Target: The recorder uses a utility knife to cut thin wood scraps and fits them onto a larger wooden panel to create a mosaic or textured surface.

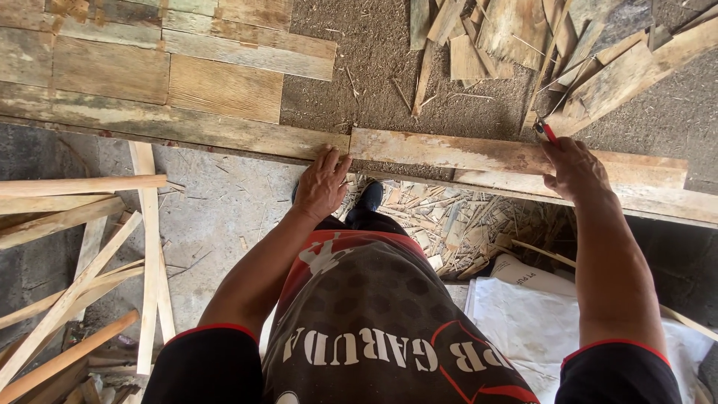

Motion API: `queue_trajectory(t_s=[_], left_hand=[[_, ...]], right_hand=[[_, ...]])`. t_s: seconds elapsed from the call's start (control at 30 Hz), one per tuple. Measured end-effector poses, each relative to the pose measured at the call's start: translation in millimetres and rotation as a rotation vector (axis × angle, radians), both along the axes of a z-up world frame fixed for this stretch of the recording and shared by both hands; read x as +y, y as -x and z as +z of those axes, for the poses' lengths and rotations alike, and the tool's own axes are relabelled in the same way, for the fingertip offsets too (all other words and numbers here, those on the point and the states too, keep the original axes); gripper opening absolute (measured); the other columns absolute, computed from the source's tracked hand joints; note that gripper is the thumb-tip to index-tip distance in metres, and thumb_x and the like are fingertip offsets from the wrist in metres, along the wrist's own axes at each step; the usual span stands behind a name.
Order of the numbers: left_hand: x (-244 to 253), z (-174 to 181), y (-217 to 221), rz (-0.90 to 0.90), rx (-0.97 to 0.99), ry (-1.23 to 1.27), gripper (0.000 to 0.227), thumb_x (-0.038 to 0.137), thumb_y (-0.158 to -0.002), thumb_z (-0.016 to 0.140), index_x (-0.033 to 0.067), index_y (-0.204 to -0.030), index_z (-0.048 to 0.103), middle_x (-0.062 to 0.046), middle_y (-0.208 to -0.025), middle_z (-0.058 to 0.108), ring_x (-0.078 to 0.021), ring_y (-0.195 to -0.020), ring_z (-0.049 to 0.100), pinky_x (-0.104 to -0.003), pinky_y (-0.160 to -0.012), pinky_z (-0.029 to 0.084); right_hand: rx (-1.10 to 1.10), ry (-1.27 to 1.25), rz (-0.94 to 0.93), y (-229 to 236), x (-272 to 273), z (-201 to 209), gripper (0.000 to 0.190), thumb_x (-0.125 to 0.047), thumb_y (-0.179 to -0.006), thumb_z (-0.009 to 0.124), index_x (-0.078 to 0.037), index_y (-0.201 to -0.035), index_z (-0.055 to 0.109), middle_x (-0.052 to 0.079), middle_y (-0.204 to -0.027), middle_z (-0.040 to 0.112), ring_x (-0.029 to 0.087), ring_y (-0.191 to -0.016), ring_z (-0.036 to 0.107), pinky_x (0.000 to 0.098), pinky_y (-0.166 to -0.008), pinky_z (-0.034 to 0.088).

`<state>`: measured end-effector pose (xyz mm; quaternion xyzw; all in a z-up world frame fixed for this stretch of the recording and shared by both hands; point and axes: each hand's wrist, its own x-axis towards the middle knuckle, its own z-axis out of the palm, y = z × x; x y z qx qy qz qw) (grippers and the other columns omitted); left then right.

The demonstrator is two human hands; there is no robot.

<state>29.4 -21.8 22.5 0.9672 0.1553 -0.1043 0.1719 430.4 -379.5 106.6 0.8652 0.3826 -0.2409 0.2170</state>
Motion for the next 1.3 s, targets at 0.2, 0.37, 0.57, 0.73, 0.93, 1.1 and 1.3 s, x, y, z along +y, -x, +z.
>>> queue_trajectory(t_s=[0.2,0.37,0.57,0.73,0.93,1.1,1.3], left_hand=[[1,2,0,-0.017,-0.039,-0.009,0.072,0.039,-0.094,0.065,0.0112,-0.155,0.04,-0.022,-0.154,0.04,-0.0394,-0.147,0.033,-0.043,-0.121,0.033],[1,9,-2,-0.019,-0.015,-0.005,0.071,0.038,-0.095,0.065,0.0095,-0.155,0.04,-0.023,-0.154,0.041,-0.0392,-0.147,0.034,-0.043,-0.121,0.033],[1,3,-4,-0.022,0.031,-0.015,0.072,0.039,-0.095,0.064,0.0105,-0.155,0.037,-0.023,-0.156,0.038,-0.0398,-0.147,0.032,-0.042,-0.12,0.032],[0,1,-3,-0.042,0.051,-0.041,0.074,0.04,-0.096,0.063,0.0118,-0.158,0.034,-0.023,-0.157,0.037,-0.0398,-0.148,0.031,-0.042,-0.121,0.031],[2,5,-4,-0.038,0.036,-0.043,0.074,0.04,-0.095,0.065,0.012,-0.157,0.036,-0.022,-0.155,0.038,-0.0401,-0.148,0.031,-0.042,-0.121,0.032],[2,17,-7,-0.001,-0.003,0.001,0.074,0.037,-0.091,0.069,0.0108,-0.154,0.04,-0.02,-0.149,0.043,-0.0395,-0.145,0.037,-0.042,-0.116,0.04],[1,11,-9,-0.006,-0.024,-0.027,0.078,0.039,-0.09,0.072,0.0088,-0.154,0.039,-0.021,-0.145,0.044,-0.0412,-0.14,0.04,-0.044,-0.113,0.042]], right_hand=[[-0.001,0.027,0.022,4,-2,0,0.083,-0.03,-0.083,0.084,-0.028,-0.157,0.046,0.001,-0.148,0.053,0.023,-0.135,0.05,0.0387,-0.114,0.046],[0.015,0.014,0.016,6,-6,-6,0.082,-0.031,-0.081,0.086,-0.027,-0.154,0.049,0.001,-0.146,0.055,0.023,-0.134,0.051,0.0383,-0.114,0.047],[0.004,0.031,0.042,8,-7,-7,0.081,-0.031,-0.08,0.087,-0.027,-0.152,0.052,0.002,-0.144,0.056,0.023,-0.132,0.052,0.0379,-0.115,0.047],[0.032,0.039,-0.018,6,-9,-5,0.08,-0.03,-0.082,0.086,-0.028,-0.154,0.05,0.002,-0.142,0.057,0.023,-0.13,0.053,0.0388,-0.111,0.05],[0.013,0.04,0.01,3,-6,-5,0.082,-0.032,-0.081,0.086,-0.028,-0.154,0.05,0.001,-0.141,0.058,0.022,-0.13,0.054,0.0376,-0.111,0.05],[-0.005,0.014,0.036,-1,-9,-9,0.083,-0.033,-0.08,0.087,-0.028,-0.154,0.049,0.001,-0.143,0.057,0.023,-0.131,0.053,0.0384,-0.11,0.05],[0.006,0.031,-0.033,-1,-8,-9,0.084,-0.031,-0.082,0.087,-0.028,-0.156,0.048,0.002,-0.143,0.056,0.023,-0.131,0.053,0.0411,-0.108,0.051]])
